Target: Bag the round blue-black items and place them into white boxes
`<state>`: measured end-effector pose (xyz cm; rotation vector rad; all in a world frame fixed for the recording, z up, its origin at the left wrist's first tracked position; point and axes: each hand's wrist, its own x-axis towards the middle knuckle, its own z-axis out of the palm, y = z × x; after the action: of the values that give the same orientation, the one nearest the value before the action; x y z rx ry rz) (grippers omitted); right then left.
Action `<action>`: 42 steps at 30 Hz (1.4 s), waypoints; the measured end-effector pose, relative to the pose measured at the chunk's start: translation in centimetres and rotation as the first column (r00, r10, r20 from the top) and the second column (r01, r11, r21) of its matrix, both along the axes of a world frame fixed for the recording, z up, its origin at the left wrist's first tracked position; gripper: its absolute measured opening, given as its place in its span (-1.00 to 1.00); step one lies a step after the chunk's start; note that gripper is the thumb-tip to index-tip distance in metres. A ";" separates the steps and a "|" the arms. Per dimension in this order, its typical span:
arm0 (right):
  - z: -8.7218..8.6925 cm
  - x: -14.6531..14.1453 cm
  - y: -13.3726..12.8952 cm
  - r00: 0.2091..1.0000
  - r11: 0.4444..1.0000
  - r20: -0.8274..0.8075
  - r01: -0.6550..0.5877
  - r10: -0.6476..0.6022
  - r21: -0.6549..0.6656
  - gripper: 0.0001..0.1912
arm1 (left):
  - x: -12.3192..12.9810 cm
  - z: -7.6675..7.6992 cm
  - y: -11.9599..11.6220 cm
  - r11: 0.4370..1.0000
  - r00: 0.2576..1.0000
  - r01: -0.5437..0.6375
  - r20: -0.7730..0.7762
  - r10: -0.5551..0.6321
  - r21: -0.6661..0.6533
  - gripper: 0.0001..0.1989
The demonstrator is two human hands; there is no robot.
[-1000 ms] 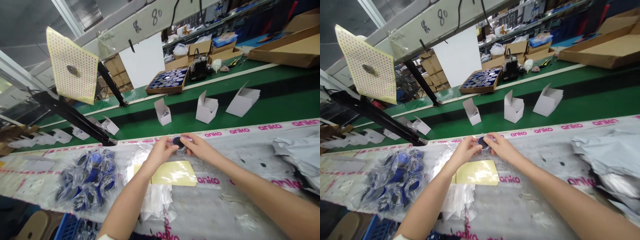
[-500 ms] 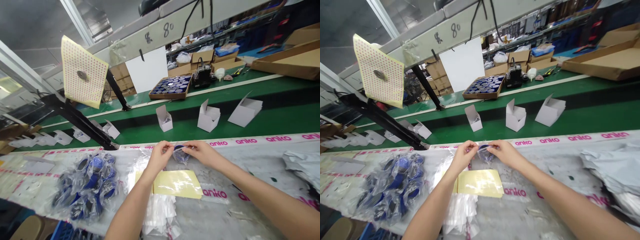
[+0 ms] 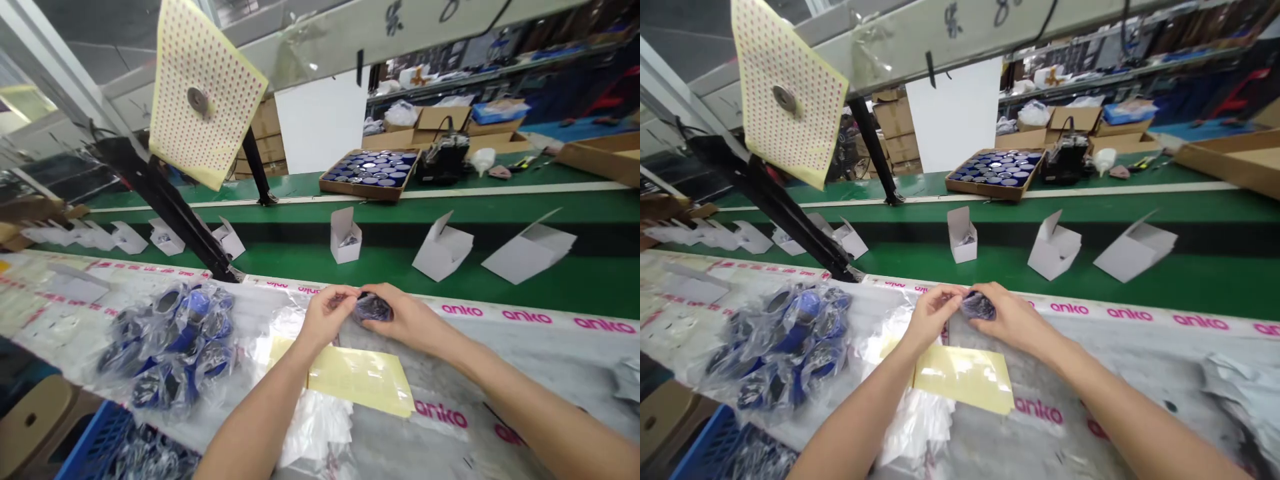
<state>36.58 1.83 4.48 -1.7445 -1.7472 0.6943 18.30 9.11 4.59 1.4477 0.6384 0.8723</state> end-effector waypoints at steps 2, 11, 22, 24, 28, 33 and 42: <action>1.4 0.6 1.6 1.000 0.999 0.004 -0.016 0.016 -0.029 -0.53 | -0.1 -0.1 0.2 0.993 0.992 -0.113 0.050 0.115 -0.028 -0.73; 7.3 3.3 11.8 0.934 0.910 0.126 0.285 -0.334 0.302 -0.43 | 0.3 -2.3 0.7 0.967 0.981 -0.193 -0.049 0.188 -0.166 -0.73; 1.9 1.9 16.2 0.870 0.895 0.435 0.015 -0.232 0.446 -0.53 | 0.0 -2.8 0.5 0.980 0.986 -0.156 -0.082 0.147 -0.123 -0.85; 1.6 2.0 16.0 0.830 0.892 0.494 0.010 -0.259 0.452 -0.56 | 0.0 -2.9 0.6 0.982 0.987 -0.146 -0.088 0.136 -0.123 -0.85; 1.0 1.7 15.2 0.699 0.858 0.671 -0.164 -0.247 0.487 -0.59 | 0.1 -3.1 0.5 0.981 0.985 -0.147 -0.103 0.135 -0.123 -0.89; -0.4 1.5 14.9 0.650 0.790 0.708 -0.266 -0.276 0.552 -0.61 | 0.3 -3.5 0.4 0.982 0.984 -0.151 -0.116 0.137 -0.118 -0.95; -1.3 1.2 13.4 0.621 0.772 0.752 -0.361 -0.221 0.524 -0.60 | 0.0 -3.2 0.6 0.989 0.985 -0.121 -0.136 0.110 -0.079 -0.95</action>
<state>37.75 15.27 3.14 -1.5251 -2.2349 -0.7788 18.32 9.68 1.37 1.4078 0.8568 0.8327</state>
